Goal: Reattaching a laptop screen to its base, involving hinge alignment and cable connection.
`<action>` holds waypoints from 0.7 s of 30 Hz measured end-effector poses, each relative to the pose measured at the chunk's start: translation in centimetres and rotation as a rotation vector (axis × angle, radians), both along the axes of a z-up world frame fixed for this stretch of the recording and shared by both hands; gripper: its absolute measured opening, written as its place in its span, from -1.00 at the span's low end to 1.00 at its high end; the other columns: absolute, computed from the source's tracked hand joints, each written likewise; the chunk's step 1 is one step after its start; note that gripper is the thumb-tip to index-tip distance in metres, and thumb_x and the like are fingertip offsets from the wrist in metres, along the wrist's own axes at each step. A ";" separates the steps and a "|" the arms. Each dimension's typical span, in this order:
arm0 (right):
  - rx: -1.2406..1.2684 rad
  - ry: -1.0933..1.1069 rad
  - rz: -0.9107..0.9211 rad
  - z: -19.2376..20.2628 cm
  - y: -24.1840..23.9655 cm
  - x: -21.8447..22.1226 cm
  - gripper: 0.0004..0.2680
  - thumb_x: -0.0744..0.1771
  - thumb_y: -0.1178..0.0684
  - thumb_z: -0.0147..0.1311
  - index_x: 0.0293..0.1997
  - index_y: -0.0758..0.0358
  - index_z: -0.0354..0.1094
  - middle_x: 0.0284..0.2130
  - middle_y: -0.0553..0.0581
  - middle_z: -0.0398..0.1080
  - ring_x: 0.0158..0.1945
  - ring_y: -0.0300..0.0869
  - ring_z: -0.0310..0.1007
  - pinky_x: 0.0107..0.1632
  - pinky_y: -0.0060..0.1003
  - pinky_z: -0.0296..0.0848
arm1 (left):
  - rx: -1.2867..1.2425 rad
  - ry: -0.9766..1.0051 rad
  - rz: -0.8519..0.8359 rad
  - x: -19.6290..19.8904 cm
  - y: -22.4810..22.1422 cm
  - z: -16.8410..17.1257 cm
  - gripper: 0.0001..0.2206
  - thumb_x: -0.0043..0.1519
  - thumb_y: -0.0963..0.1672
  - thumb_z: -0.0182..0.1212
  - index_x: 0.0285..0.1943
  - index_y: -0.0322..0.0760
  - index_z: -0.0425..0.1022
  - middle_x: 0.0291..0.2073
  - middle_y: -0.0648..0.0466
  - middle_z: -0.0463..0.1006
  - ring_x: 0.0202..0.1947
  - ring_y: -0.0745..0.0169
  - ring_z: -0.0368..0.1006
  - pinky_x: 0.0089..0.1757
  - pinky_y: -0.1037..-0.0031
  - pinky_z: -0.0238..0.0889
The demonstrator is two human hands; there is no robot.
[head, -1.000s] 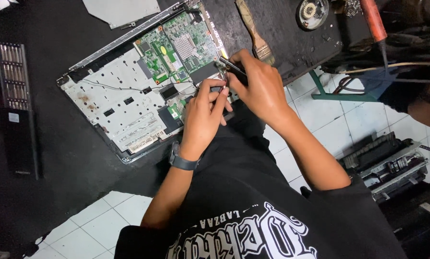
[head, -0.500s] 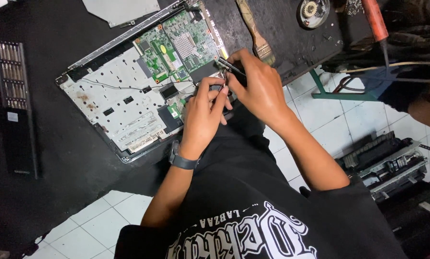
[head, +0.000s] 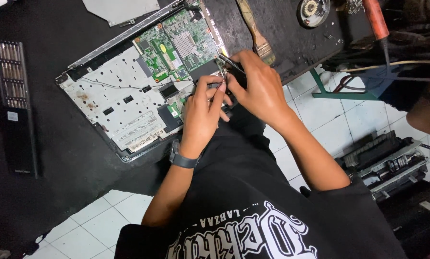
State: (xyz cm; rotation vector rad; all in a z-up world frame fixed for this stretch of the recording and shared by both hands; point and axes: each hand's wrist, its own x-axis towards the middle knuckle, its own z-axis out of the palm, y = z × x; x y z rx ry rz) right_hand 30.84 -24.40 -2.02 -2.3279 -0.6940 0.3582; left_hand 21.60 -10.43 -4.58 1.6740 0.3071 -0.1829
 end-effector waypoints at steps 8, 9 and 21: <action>-0.052 -0.074 -0.030 -0.7 0.1 -0.3 -0.84 0.35 0.18 0.15 0.00 0.40 0.38 -0.37 0.31 0.40 -0.40 0.30 0.51 -0.43 0.10 0.45 | -0.032 0.004 0.011 0.0 0.1 -0.2 -0.79 0.47 -0.12 -0.12 0.16 -0.32 0.30 -0.55 -0.10 0.65 -0.77 0.13 0.49 -0.71 0.53 0.32; -0.052 -0.073 -0.030 -0.7 0.1 -0.3 -0.84 0.35 0.18 0.15 0.00 0.40 0.38 -0.37 0.31 0.40 -0.40 0.30 0.51 -0.43 0.10 0.45 | -0.032 0.004 0.011 0.0 0.1 -0.2 -0.79 0.47 -0.12 -0.12 0.16 -0.32 0.30 -0.55 -0.10 0.65 -0.77 0.13 0.49 -0.71 0.53 0.32; -0.027 -0.081 -0.051 -0.8 0.1 -0.3 -0.87 0.37 0.18 0.17 -0.03 0.35 0.38 -0.37 0.29 0.40 -0.40 0.30 0.50 -0.42 0.08 0.46 | -0.053 -0.007 0.029 -0.1 0.1 -0.4 -0.79 0.46 -0.12 -0.09 0.16 -0.36 0.29 -0.43 -0.13 0.68 -0.74 0.12 0.52 -0.72 0.50 0.35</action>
